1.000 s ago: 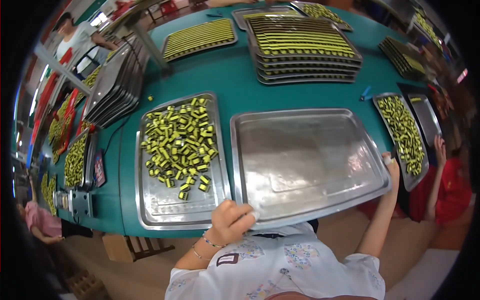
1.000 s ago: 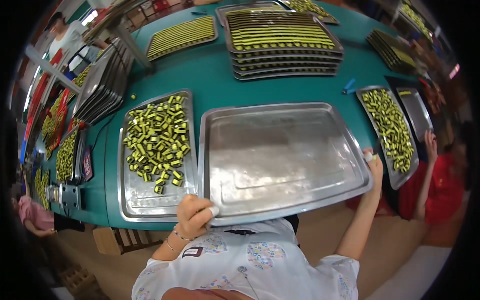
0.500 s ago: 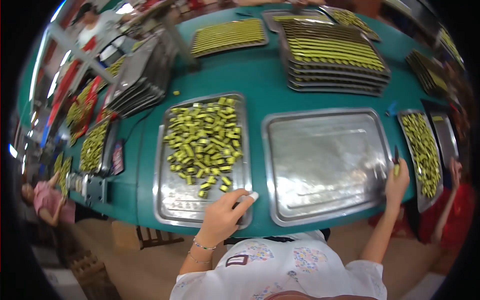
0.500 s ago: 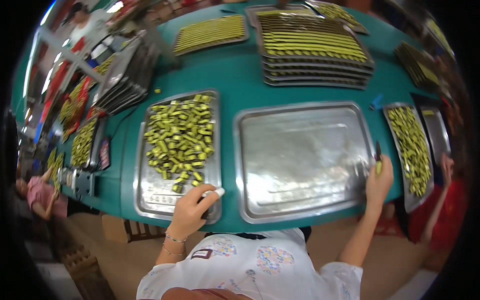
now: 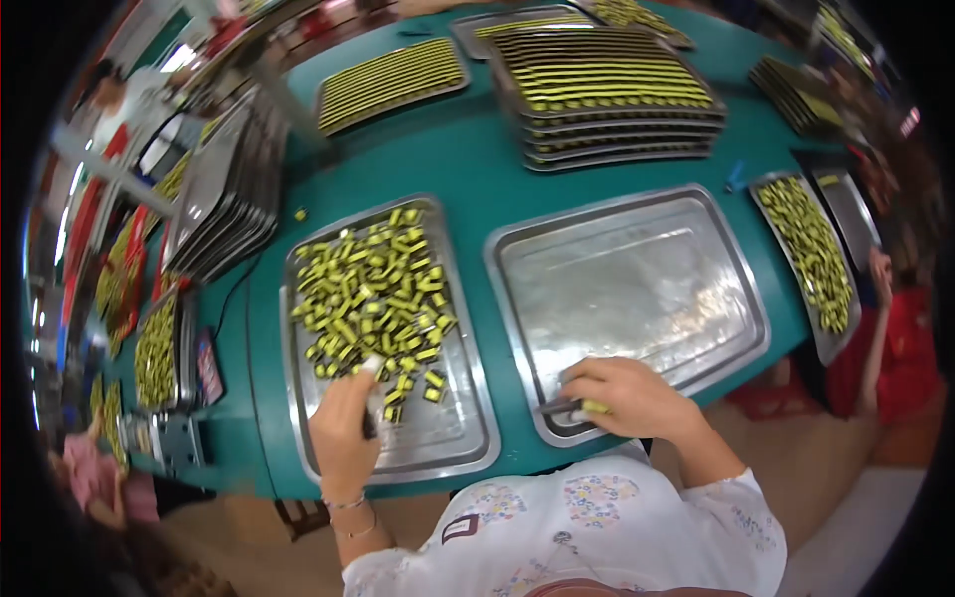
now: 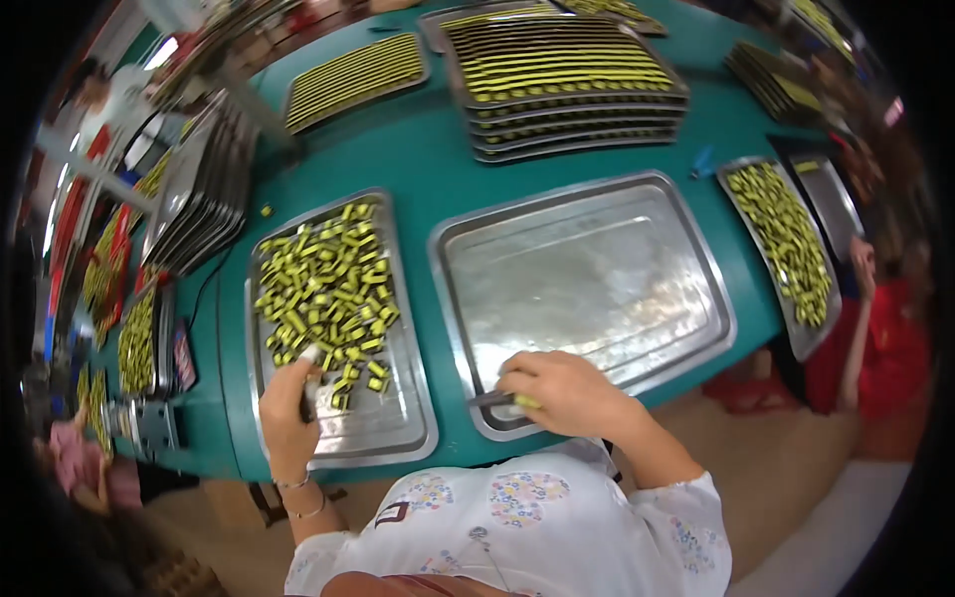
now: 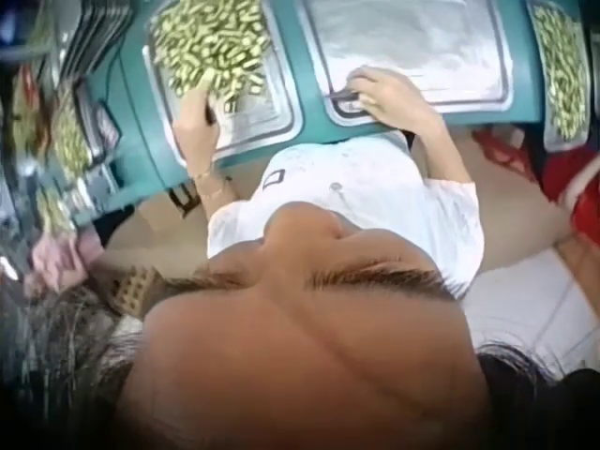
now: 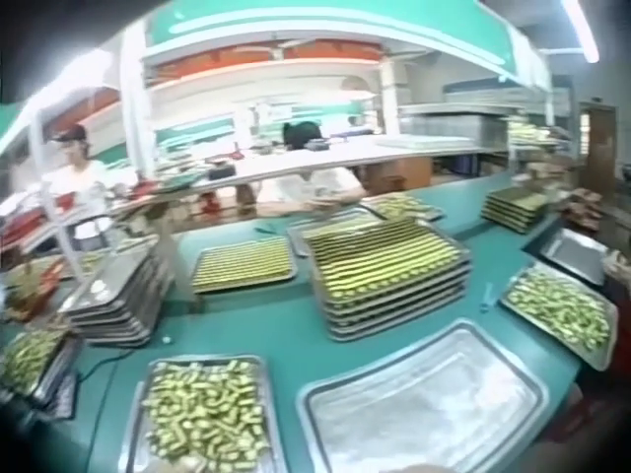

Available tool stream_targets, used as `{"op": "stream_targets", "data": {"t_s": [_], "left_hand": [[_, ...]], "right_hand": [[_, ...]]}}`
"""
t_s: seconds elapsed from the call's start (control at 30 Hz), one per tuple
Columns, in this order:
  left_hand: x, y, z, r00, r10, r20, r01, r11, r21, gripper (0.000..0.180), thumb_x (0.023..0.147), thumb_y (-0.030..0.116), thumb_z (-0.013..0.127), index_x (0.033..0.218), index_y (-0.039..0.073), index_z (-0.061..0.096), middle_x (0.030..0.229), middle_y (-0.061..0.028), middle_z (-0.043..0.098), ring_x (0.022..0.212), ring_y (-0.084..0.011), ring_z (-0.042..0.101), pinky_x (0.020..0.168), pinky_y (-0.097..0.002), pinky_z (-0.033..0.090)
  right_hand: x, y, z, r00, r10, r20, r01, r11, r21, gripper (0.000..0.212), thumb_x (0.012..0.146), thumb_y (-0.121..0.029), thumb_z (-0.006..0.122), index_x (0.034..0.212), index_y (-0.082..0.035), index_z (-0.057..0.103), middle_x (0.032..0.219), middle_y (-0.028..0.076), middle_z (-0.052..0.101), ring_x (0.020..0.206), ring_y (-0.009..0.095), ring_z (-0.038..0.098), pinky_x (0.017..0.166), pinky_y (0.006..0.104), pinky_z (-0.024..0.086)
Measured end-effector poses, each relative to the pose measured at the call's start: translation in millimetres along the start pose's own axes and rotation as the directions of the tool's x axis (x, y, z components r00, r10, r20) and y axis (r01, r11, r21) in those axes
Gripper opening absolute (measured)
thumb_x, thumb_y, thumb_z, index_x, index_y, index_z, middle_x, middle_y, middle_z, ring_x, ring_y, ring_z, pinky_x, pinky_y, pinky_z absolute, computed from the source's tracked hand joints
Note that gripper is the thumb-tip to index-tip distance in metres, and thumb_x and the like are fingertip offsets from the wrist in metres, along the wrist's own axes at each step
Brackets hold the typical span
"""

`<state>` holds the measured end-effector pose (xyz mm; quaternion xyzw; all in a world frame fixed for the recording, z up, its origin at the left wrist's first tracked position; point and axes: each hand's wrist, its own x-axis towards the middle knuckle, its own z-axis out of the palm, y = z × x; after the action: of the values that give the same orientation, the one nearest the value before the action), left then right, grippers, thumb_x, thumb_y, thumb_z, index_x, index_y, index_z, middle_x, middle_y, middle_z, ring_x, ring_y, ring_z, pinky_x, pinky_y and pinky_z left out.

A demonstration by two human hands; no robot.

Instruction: The person assembles small yellow and grey electronic components using pliers at a factory workbench.

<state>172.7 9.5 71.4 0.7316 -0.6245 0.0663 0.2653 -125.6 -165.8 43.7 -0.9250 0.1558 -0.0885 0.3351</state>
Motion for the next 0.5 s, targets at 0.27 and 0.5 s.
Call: {"op": "stream_targets", "data": {"t_s": [0.27,0.5], "left_hand": [[13.7,-3.0,3.7,1.0,0.001,0.005,-0.001,0.996,-0.093,0.039,0.066,-0.016,0.056,0.102,-0.001,0.059,0.08,-0.0133,0.061,0.071,-0.0311,0.058,0.062,-0.0367,0.046],[35.5,1.8,-12.1,0.998,0.063,0.011,-0.062,0.994,-0.087,0.043,0.071,-0.011,0.059,0.112,0.003,0.062,0.084,-0.0152,0.064,0.075,-0.0319,0.062,0.068,-0.0379,0.049]], "right_hand": [[10.2,-0.3,26.7,0.993,-0.055,-0.108,0.05,0.998,-0.049,0.017,0.075,-0.008,0.064,0.092,-0.01,0.06,0.091,0.005,0.057,0.08,0.025,0.061,0.069,0.0386,0.047],[19.3,-4.2,28.2,0.997,-0.046,-0.067,0.044,0.999,-0.03,0.022,0.071,-0.01,0.069,0.092,-0.011,0.061,0.092,0.005,0.058,0.081,0.027,0.06,0.069,0.0388,0.047]]}}
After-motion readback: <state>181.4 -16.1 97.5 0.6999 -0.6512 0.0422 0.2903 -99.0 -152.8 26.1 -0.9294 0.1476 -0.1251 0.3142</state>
